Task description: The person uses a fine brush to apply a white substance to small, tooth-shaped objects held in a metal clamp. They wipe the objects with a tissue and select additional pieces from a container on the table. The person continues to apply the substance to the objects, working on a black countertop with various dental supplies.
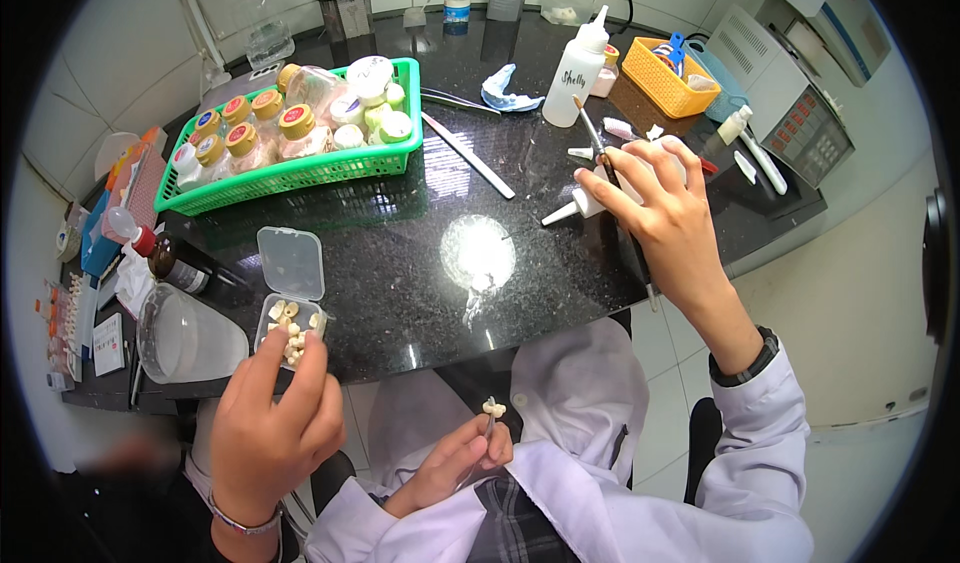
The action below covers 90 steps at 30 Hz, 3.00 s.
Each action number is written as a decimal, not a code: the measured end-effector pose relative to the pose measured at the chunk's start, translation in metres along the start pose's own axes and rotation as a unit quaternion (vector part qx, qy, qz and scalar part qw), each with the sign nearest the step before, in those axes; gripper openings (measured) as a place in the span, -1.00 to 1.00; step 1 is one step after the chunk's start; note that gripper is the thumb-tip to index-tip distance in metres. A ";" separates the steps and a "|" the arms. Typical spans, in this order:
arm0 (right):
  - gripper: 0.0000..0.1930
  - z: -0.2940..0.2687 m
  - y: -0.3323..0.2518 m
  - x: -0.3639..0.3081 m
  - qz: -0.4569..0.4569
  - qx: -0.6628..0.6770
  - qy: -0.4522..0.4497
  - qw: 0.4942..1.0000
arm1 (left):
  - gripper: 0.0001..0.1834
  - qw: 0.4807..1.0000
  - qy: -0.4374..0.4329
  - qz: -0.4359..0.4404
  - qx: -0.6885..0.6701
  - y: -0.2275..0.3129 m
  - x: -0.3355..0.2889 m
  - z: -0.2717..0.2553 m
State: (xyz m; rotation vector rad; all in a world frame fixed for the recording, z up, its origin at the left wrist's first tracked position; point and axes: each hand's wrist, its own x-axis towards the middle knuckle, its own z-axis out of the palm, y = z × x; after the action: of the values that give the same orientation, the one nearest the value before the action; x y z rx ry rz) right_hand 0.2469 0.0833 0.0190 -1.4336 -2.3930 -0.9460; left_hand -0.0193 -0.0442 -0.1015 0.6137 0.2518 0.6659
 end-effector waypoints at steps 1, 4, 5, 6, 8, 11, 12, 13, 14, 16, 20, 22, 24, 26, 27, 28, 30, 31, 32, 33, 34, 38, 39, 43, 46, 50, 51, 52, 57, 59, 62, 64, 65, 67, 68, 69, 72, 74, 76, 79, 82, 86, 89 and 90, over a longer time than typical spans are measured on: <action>-0.67 0.000 -0.003 0.003 -0.005 0.005 -0.002 1.000 | -0.68 1.000 0.001 0.000 -0.003 0.000 0.000 -0.001; -0.67 0.000 -0.001 0.000 -0.001 0.001 -0.002 1.000 | -0.68 1.000 0.000 -0.004 -0.001 0.001 0.001 0.001; -0.66 0.000 0.001 -0.002 0.003 -0.004 -0.001 1.000 | -0.68 1.000 0.000 -0.006 0.001 0.001 0.001 0.002; -0.66 0.001 0.001 -0.002 0.001 -0.005 -0.001 1.000 | -0.68 1.000 0.002 -0.007 -0.004 0.001 0.000 0.001; -0.66 0.002 0.002 -0.001 -0.002 -0.008 -0.001 1.000 | -0.68 1.000 0.002 -0.008 -0.003 0.002 0.001 0.000; -0.67 0.003 0.001 0.000 -0.006 0.004 -0.002 1.000 | -0.67 1.000 0.004 -0.007 -0.001 0.001 0.001 0.000; -0.67 0.002 0.001 0.000 -0.005 0.002 -0.001 1.000 | -0.67 1.000 0.004 -0.007 0.001 0.002 0.001 0.000; -0.67 0.001 0.000 0.000 -0.005 0.001 0.001 1.000 | -0.67 1.000 0.004 -0.006 -0.005 0.002 0.001 -0.001; -0.68 0.001 0.000 0.001 -0.004 0.000 0.002 1.000 | -0.68 1.000 0.005 -0.005 -0.011 0.002 0.000 -0.001; -0.68 0.002 0.001 0.001 -0.001 0.010 0.009 1.000 | -0.68 1.000 0.008 -0.008 -0.018 0.000 -0.001 -0.001; -0.69 0.002 0.000 0.002 0.000 0.020 0.007 1.000 | -0.68 1.000 0.007 -0.008 -0.010 0.004 0.000 0.000; -0.69 0.001 0.000 0.002 0.003 0.026 0.007 1.000 | -0.69 1.000 0.005 -0.007 -0.009 0.003 0.000 -0.001; -0.69 0.001 -0.001 0.002 0.006 0.031 0.004 0.999 | -0.69 1.000 0.005 -0.007 -0.010 0.002 0.000 -0.003; -0.69 0.002 -0.001 0.002 0.009 0.036 -0.002 0.999 | -0.69 1.000 0.005 -0.011 -0.018 0.002 0.000 -0.002; -0.69 0.001 -0.001 0.002 0.010 0.037 0.000 0.999 | -0.69 1.000 0.001 -0.012 -0.017 0.004 0.002 -0.001; -0.69 0.000 0.000 0.001 0.010 0.039 0.002 0.999 | -0.69 1.000 0.001 -0.009 -0.016 0.004 0.002 -0.001; -0.68 0.001 -0.002 0.001 0.005 0.041 0.000 0.999 | -0.69 1.000 0.004 -0.003 -0.022 0.001 -0.001 -0.004; -0.69 0.002 -0.003 0.003 0.002 0.040 0.000 0.999 | -0.69 1.000 0.005 -0.004 -0.022 0.001 -0.002 -0.005; -0.69 0.002 -0.003 0.006 -0.002 0.040 -0.001 0.999 | -0.69 1.000 0.005 -0.004 -0.023 0.002 -0.002 -0.006; -0.69 0.001 -0.001 0.005 0.001 0.041 0.002 0.999 | -0.69 1.000 0.005 -0.009 -0.018 0.003 0.000 -0.005; -0.69 0.002 0.000 0.003 0.006 0.043 -0.001 0.999 | -0.69 1.000 0.005 -0.012 -0.017 0.003 0.001 -0.004; -0.70 -0.001 0.000 0.004 0.009 0.041 -0.001 0.999 | -0.70 1.000 0.003 -0.007 -0.022 0.001 0.000 -0.005; -0.70 -0.001 -0.001 0.004 0.007 0.043 -0.004 0.999 | -0.71 1.000 0.006 -0.006 -0.028 -0.001 -0.001 -0.006; -0.70 -0.001 0.001 0.005 0.027 0.075 -0.007 0.997 | -0.71 1.000 0.000 -0.011 -0.015 0.001 0.001 -0.006; -0.67 0.000 0.009 0.003 0.059 0.159 0.001 0.986 | -0.70 1.000 -0.002 -0.003 -0.020 0.000 0.000 -0.005; -0.57 -0.012 0.023 0.008 0.140 0.322 0.024 0.936 | -0.71 0.999 -0.010 -0.019 -0.033 -0.002 -0.001 -0.007; -0.57 -0.015 0.027 0.009 0.151 0.341 0.049 0.927 | -0.71 0.999 -0.013 -0.024 -0.032 0.000 0.000 -0.006; -0.54 -0.017 0.028 0.011 0.223 0.391 0.047 0.892 | -0.71 0.999 -0.013 -0.019 -0.034 -0.001 0.000 -0.006; -0.51 -0.015 0.045 0.029 0.315 0.528 0.156 0.773 | -0.72 0.999 -0.023 -0.017 -0.037 -0.004 0.000 -0.010; -0.49 -0.004 0.049 0.026 0.318 0.516 0.156 0.780 | -0.72 0.998 -0.020 -0.028 -0.044 -0.007 -0.001 -0.008; -0.49 0.012 0.045 0.029 0.316 0.510 0.132 0.789 | -0.72 0.999 -0.021 -0.029 -0.030 -0.001 0.000 -0.008; -0.49 0.019 0.044 0.025 0.323 0.506 0.116 0.791 | -0.71 0.999 -0.018 -0.028 -0.027 -0.002 -0.001 -0.007; -0.48 0.020 0.045 0.024 0.332 0.513 0.105 0.785 | -0.71 0.999 -0.013 -0.026 -0.025 -0.003 -0.001 -0.007; -0.48 0.021 0.045 0.020 0.348 0.512 0.094 0.780 | -0.70 0.999 -0.009 -0.025 -0.022 -0.005 -0.002 -0.006; -0.47 0.020 0.047 0.020 0.355 0.511 0.092 0.778 | -0.70 0.999 -0.012 -0.025 -0.018 -0.005 -0.001 -0.005; -0.46 0.021 0.049 0.018 0.350 0.509 0.099 0.780 | -0.70 0.999 -0.018 -0.028 -0.018 -0.005 0.000 -0.007; -0.49 0.028 0.053 0.010 0.342 0.464 0.129 0.807 | -0.71 0.999 -0.022 -0.032 -0.030 -0.005 0.002 -0.007; -0.45 0.008 0.040 0.011 0.328 0.403 0.219 0.826 | -0.71 0.999 -0.017 -0.030 -0.026 -0.006 0.000 -0.009; -0.37 -0.006 0.027 0.002 0.306 0.400 0.327 0.800 | -0.72 0.999 -0.017 -0.024 -0.025 -0.005 0.001 -0.008; -0.29 -0.021 -0.012 -0.014 0.292 0.489 0.405 0.715 | -0.72 0.999 -0.014 -0.018 -0.031 -0.007 0.001 -0.006; -0.44 -0.022 -0.058 -0.015 0.329 0.558 0.349 0.677 | -0.73 0.999 -0.009 -0.019 -0.035 -0.008 0.001 -0.012; -0.65 -0.004 -0.070 -0.043 0.247 0.769 0.222 0.546 | -0.73 1.000 0.003 -0.015 -0.027 -0.005 -0.002 -0.010; -0.65 -0.006 -0.083 -0.034 0.268 0.745 0.186 0.582 | -0.73 0.999 -0.003 -0.015 -0.040 -0.009 -0.002 -0.012; -0.65 -0.009 -0.090 -0.023 0.305 0.698 0.185 0.621 | -0.73 0.999 -0.006 -0.015 -0.043 -0.010 -0.001 -0.013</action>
State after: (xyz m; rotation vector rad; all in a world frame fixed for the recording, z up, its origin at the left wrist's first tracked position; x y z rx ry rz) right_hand 0.1810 0.0314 -0.0231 -0.9565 -1.2723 0.6970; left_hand -0.0202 -0.0451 -0.1177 0.5302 0.2188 0.6399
